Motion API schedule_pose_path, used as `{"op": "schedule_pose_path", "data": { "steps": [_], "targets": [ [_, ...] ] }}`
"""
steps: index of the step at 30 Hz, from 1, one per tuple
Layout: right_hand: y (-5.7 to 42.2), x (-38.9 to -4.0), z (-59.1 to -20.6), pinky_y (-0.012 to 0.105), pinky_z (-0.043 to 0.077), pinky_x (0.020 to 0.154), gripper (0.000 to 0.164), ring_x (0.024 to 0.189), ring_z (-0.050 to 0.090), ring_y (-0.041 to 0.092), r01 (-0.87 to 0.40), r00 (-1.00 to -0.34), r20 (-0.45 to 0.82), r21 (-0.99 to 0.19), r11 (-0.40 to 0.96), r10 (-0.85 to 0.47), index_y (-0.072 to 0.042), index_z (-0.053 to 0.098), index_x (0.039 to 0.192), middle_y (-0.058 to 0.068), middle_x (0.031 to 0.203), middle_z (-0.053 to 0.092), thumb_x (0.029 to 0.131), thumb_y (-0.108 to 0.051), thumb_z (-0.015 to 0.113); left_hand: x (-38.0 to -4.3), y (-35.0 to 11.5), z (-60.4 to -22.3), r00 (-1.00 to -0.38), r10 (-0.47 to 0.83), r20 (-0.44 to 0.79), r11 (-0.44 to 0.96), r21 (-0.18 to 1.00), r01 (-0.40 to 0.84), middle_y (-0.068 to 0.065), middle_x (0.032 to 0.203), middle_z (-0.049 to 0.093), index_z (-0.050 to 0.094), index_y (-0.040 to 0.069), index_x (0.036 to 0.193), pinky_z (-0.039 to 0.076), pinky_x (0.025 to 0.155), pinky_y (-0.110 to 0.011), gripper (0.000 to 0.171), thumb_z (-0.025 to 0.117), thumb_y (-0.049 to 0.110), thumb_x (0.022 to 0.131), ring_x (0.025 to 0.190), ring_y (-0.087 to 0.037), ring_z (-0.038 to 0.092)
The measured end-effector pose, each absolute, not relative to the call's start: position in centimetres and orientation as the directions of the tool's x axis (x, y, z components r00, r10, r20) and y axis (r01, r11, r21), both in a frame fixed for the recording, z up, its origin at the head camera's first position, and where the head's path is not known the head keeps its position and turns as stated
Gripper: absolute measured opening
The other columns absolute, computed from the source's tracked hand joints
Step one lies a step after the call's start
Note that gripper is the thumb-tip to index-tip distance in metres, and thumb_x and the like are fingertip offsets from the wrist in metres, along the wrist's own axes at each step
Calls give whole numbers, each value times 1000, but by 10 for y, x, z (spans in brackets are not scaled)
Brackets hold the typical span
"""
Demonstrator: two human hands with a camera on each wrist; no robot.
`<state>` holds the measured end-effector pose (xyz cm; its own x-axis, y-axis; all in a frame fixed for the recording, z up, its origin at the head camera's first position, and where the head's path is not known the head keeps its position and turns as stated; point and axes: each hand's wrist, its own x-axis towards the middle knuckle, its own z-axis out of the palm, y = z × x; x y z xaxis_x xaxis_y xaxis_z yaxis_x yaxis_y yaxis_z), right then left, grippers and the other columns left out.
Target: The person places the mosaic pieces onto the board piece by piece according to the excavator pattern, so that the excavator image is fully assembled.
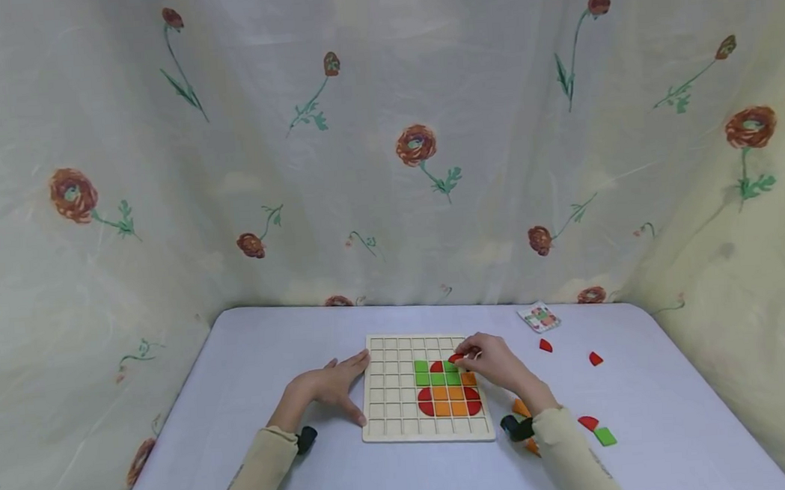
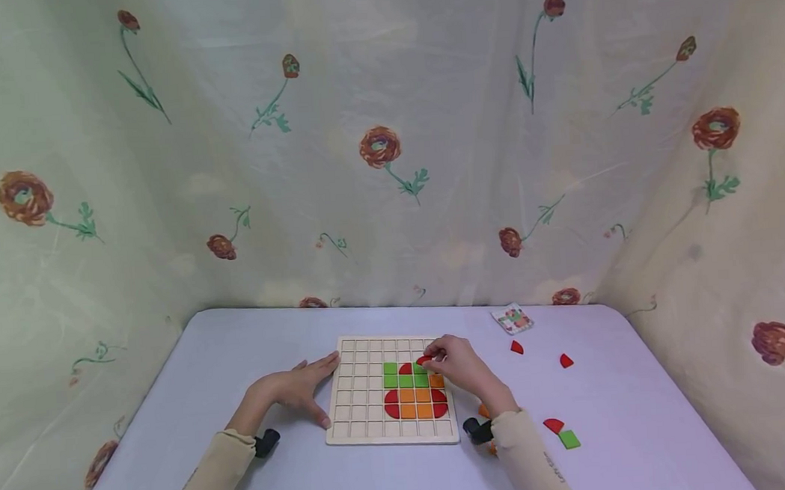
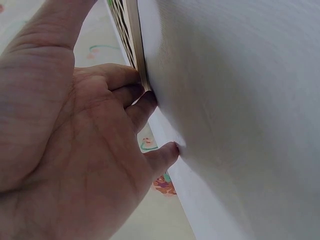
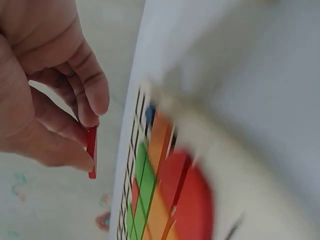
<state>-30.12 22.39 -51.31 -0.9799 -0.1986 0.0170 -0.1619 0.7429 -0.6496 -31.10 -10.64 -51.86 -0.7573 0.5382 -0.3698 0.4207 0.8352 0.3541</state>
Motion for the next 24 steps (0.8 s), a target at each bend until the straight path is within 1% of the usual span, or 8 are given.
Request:
{"op": "schedule_pose_path", "data": {
  "steps": [6, 10, 19, 24],
  "targets": [
    [189, -323, -522, 25, 52, 69, 11, 78, 56, 13, -212, -969, 42, -644, 735, -242, -13, 74, 94, -1, 91, 65, 85, -20, 74, -312, -107, -519, -757, 539, -369, 834, 358, 420, -4, 164, 7, 14, 9, 156, 12, 122, -51, 124, 82, 58, 65, 151, -20, 11],
    [174, -332, -529, 26, 52, 69, 11, 77, 55, 13, -206, -968, 24, -649, 732, -251, -11, 74, 95, 1, 92, 64, 86, -17, 74, -312, -106, -520, -758, 535, -372, 837, 357, 416, -3, 164, 7, 14, 10, 156, 12, 122, -50, 123, 82, 58, 65, 151, -20, 11],
    [163, -339, -536, 26, 51, 70, 9, 77, 54, 14, -200, -966, 3, -640, 742, -258, -10, 73, 96, 2, 91, 63, 88, -10, 69, -312, -106, -520, -759, 531, -377, 838, 368, 404, -3, 164, 7, 13, 10, 156, 12, 122, -49, 123, 83, 56, 65, 151, -20, 11],
    [162, -344, -536, 26, 49, 70, 11, 79, 53, 16, -134, -971, -54, -681, 720, -232, -12, 74, 96, 2, 93, 62, 88, -9, 68, -313, -107, -521, -759, 530, -378, 839, 364, 404, -3, 164, 7, 13, 10, 156, 11, 122, -49, 123, 82, 56, 65, 151, -20, 11]
  ]
}}
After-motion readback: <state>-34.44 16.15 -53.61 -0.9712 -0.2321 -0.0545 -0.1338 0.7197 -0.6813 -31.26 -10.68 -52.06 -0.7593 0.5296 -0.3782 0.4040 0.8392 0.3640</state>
